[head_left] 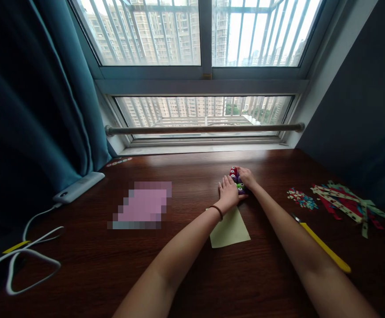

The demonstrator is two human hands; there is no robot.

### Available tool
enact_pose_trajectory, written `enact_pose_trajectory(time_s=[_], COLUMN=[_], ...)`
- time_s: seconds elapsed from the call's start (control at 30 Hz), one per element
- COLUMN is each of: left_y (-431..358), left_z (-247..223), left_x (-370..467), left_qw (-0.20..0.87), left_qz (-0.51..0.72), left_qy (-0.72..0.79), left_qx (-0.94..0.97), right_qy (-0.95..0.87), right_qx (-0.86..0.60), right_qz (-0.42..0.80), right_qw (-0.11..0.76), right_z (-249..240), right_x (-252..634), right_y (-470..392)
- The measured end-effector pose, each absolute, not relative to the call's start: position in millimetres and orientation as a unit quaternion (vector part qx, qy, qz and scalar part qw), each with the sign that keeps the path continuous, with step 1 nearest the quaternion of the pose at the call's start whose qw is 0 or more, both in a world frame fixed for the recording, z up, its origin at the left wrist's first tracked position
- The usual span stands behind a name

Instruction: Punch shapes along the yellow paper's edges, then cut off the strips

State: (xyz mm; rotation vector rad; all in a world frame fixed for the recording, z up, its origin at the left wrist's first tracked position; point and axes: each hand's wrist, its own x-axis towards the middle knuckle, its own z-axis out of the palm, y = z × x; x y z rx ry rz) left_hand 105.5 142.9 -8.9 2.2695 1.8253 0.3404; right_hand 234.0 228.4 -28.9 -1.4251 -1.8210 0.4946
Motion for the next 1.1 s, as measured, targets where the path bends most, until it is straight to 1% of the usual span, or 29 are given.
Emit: enact_pose_trajectory(time_s=[0.4,0.57,0.7,0.83,0.93,1.03,1.07,1.1], left_y=[154,157,158,153,130,86,70,54], left_z=[-7,-9,-10,-6,4,17,21,24], left_x=[38,23,21,19,11,-7,-14,-21], left_qw=[0.067,0.055,0.057,0.059,0.053,0.045,0.044,0.045], left_qz=[0.133,0.144,0.148,0.154,0.164,0.175,0.176,0.18], left_qy=[0.723,0.752,0.755,0.744,0.708,0.629,0.587,0.511], left_qx=[0.674,0.641,0.636,0.648,0.685,0.756,0.789,0.839], right_qy=[-0.761,-0.749,-0.741,-0.746,-0.756,-0.773,-0.779,-0.784], right_qx=[-0.435,-0.415,-0.418,-0.439,-0.458,-0.474,-0.479,-0.493], right_qz=[0.287,0.327,0.331,0.294,0.253,0.207,0.193,0.171], right_qw=[0.387,0.4,0.408,0.406,0.394,0.367,0.356,0.337], right_z=[-26,-28,-24,-6,16,35,38,38], right_x=[136,110,106,112,135,190,216,245], right_y=[274,283,284,274,245,188,164,139])
